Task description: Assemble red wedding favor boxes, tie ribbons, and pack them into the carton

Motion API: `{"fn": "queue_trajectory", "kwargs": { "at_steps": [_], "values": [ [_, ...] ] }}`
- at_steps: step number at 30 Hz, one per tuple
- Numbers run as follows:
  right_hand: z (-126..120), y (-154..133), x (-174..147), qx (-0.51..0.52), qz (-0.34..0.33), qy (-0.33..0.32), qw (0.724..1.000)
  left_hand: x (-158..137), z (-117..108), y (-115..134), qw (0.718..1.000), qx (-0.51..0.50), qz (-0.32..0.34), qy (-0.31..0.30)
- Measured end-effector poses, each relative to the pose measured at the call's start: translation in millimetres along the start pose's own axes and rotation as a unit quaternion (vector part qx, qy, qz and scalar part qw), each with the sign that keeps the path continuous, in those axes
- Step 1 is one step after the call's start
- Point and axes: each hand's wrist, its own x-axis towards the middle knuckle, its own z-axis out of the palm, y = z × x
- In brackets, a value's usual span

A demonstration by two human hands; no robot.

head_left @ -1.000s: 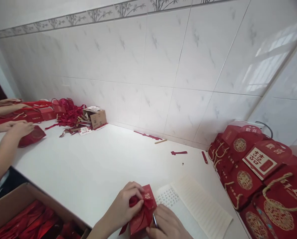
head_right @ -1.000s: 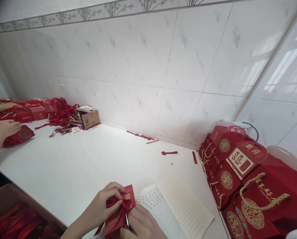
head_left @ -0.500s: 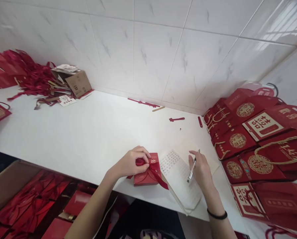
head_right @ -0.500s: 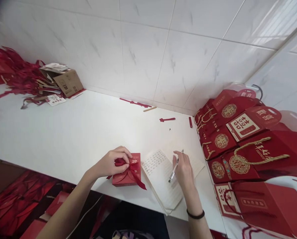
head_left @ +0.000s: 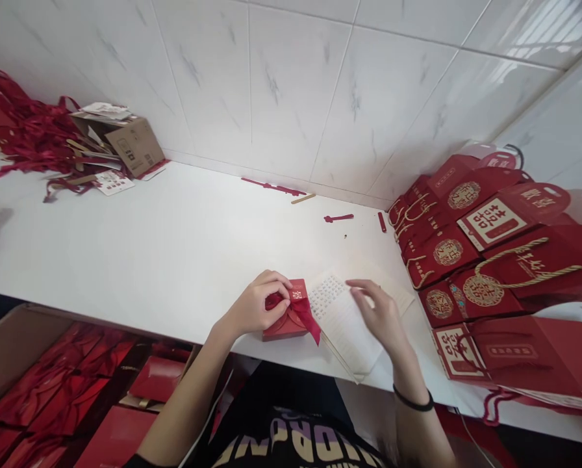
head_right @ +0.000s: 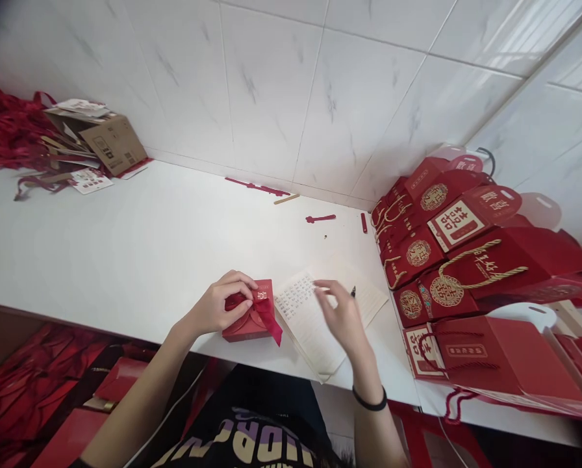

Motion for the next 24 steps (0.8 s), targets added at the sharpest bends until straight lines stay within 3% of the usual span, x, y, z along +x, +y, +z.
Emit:
{"fn": "queue_trajectory", "kwargs": {
  "at_steps": [4,8,12,16,24],
  "values": [
    [22.3,-47.3,6.6,0.108,-0.042,-0.089,0.989,0.9,0.5,1.1,1.0,0.012,0.003,0.008],
    [41.0,-57.2,14.0,0.146,-0.026,-0.127,0.981,2.0,0.1,2.4,1.0,0.015,0.007,0.006],
    [52.8,-54.2,20.0,0.2,0.061,-0.132,0.969,1.8,1.3,2.3,0.999,0.046,0.003,0.008],
    [59.9,-52.0,20.8,0.295,0.163,-0.15,0.93,-2.2,3.6,2.5,0.997,0.078,-0.003,0.026],
    [64.5,-50.2,16.5,0.321,0.175,-0.117,0.923,-29.9,7.2,-0.1,0.971,0.002,-0.164,0.174]
  ]
}}
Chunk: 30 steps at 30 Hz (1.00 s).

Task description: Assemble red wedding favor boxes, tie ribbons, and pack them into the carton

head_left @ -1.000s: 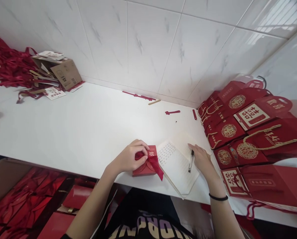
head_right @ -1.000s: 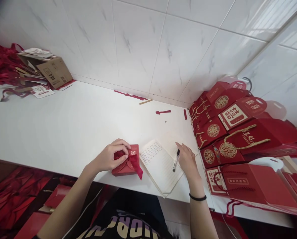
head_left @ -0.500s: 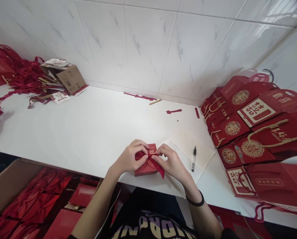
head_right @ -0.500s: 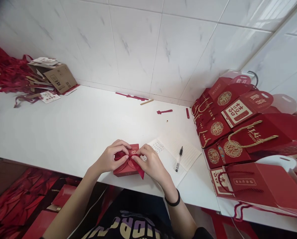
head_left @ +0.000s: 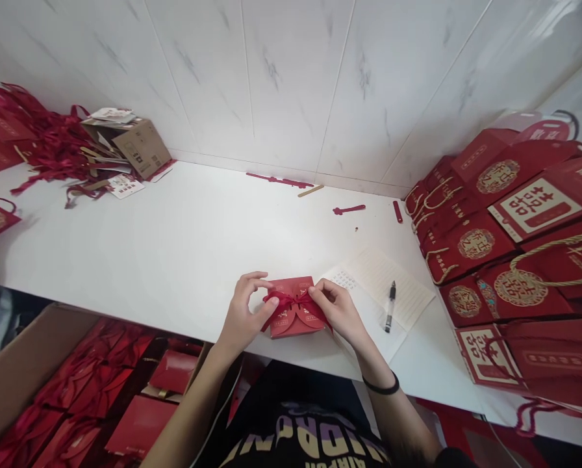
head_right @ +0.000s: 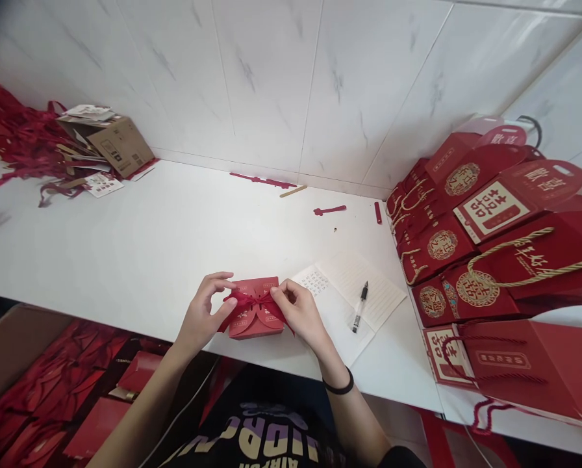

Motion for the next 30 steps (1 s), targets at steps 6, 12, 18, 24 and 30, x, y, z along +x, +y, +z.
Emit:
{"fn": "queue_trajectory", "kwargs": {
  "at_steps": [6,12,18,24,30],
  "values": [
    [0.3,3.8,-1.9,0.011,-0.005,0.002,1.0,-7.0,2.8,-7.7,0.997,-0.065,-0.041,0.01],
    [4.3,8.5,-4.6,0.052,-0.004,0.031,0.998,-7.4,2.0,-3.1,0.993,-0.105,-0.037,0.036],
    [1.1,4.6,-4.8,0.03,-0.002,0.018,0.999,-10.2,-13.8,-8.5,0.989,-0.114,0.08,-0.042],
    [3.3,4.4,-4.9,0.034,-0.007,0.025,0.999,-3.7,-10.6,-6.9,0.991,-0.045,0.127,-0.002],
    [3.7,7.4,-5.4,0.043,-0.01,0.025,0.999,5.3,-0.5,5.7,0.973,0.076,0.211,0.048]
  ]
}}
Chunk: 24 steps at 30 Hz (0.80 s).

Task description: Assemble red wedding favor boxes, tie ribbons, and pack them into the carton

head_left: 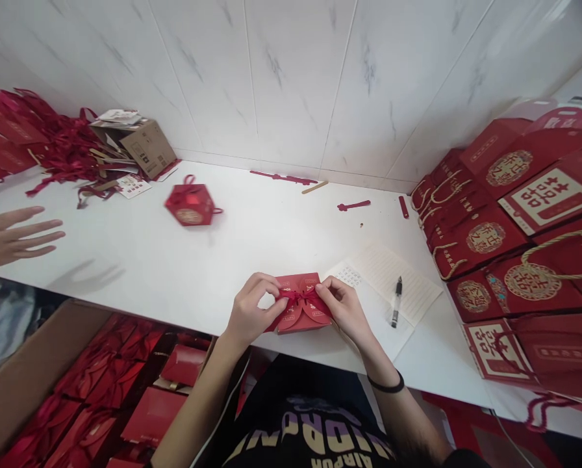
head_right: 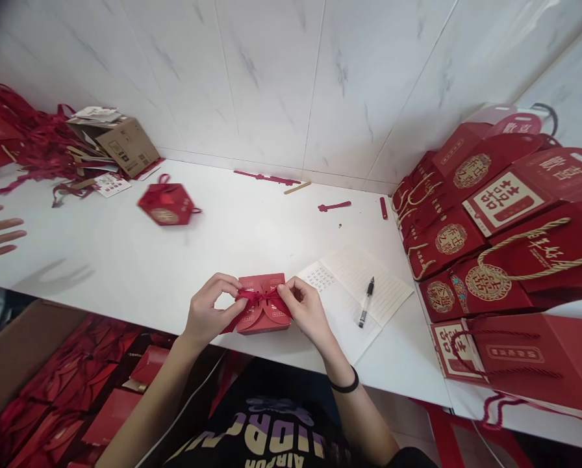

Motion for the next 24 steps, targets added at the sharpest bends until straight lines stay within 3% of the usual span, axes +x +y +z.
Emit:
{"fn": "queue_trajectory", "kwargs": {
  "at_steps": [4,6,9,12,14,16,18,20,24],
  "values": [
    [1.1,1.3,-1.6,0.002,0.001,-0.002,1.0,0.6,7.5,0.9,0.987,0.132,0.022,0.085],
    [2.0,2.4,-2.6,0.008,0.003,0.0,1.0,-2.6,8.7,0.2,0.989,0.118,-0.003,0.088],
    [2.2,4.8,-3.6,0.019,0.002,0.007,1.0,-10.7,3.7,-2.4,0.995,-0.006,-0.094,0.025],
    [1.5,6.8,-3.4,0.023,0.0,0.009,1.0,-18.9,-8.5,-8.2,0.964,-0.154,-0.186,-0.107],
    [1.3,7.1,-3.1,0.023,0.003,0.013,1.0,-19.9,-17.0,-12.2,0.951,-0.216,-0.19,-0.114],
    [1.3,6.6,-3.5,0.027,0.005,0.011,1.0,-14.5,-23.0,-12.7,0.962,-0.204,-0.174,-0.051],
    [0.7,5.3,-5.1,0.029,-0.001,0.002,1.0,-2.6,-25.1,-7.9,0.978,-0.135,-0.155,-0.038],
    [-1.4,3.1,-8.0,0.012,-0.005,-0.009,1.0,12.0,-23.5,0.1,0.984,-0.066,-0.128,-0.107],
    [-8.5,-3.3,-16.7,-0.083,0.011,-0.05,0.995,31.6,-14.1,10.8,0.965,-0.013,-0.096,-0.245]
  ]
}}
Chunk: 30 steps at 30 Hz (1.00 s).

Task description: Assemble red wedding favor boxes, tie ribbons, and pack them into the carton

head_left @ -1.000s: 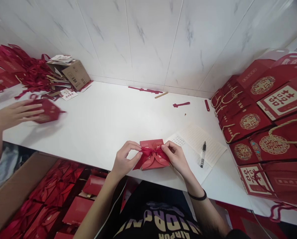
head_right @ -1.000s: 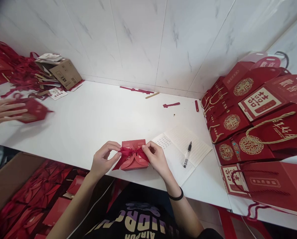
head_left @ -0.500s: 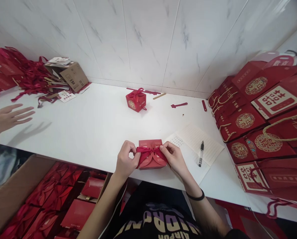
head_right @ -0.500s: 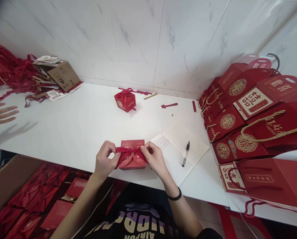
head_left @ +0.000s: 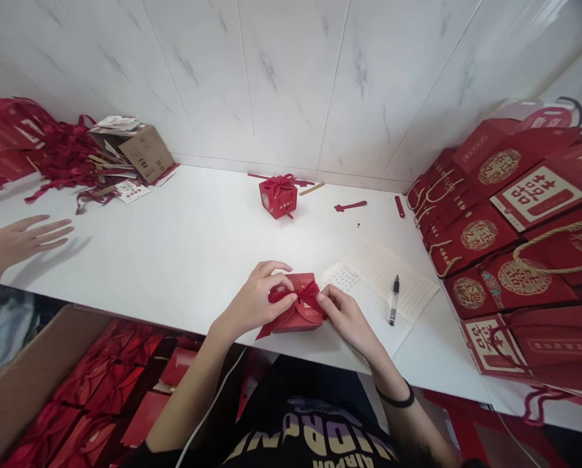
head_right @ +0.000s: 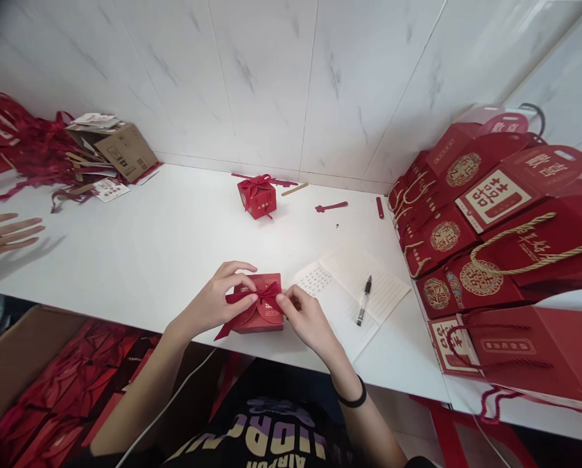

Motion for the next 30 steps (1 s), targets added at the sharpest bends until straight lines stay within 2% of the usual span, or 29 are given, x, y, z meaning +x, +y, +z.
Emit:
{"fn": "queue_trajectory", "kwargs": {
  "at_steps": [3,10,22,26,28,30],
  "values": [
    [-2.8,-4.1,-6.4,-0.033,-0.002,-0.022,0.999,3.6,6.7,-0.6,1.0,0.008,0.001,-0.018],
    [-1.5,-8.4,-10.6,-0.019,-0.002,-0.028,0.999,-0.4,20.9,-2.5,0.999,0.003,-0.024,0.031],
    [-15.7,1.3,-28.0,-0.046,0.04,-0.03,0.998,0.0,22.6,-4.8,0.999,-0.02,-0.03,0.036],
    [-29.4,2.9,-31.4,-0.059,0.04,-0.072,0.995,0.5,22.3,-5.1,0.998,-0.031,-0.037,0.033],
    [-35.2,0.7,-27.7,-0.065,0.017,-0.04,0.997,0.0,21.5,-5.6,0.997,-0.05,-0.044,0.027],
    [-37.0,-3.8,-20.1,-0.07,-0.018,0.056,0.996,-2.1,20.8,-6.7,0.995,-0.079,-0.047,0.042]
  ]
}}
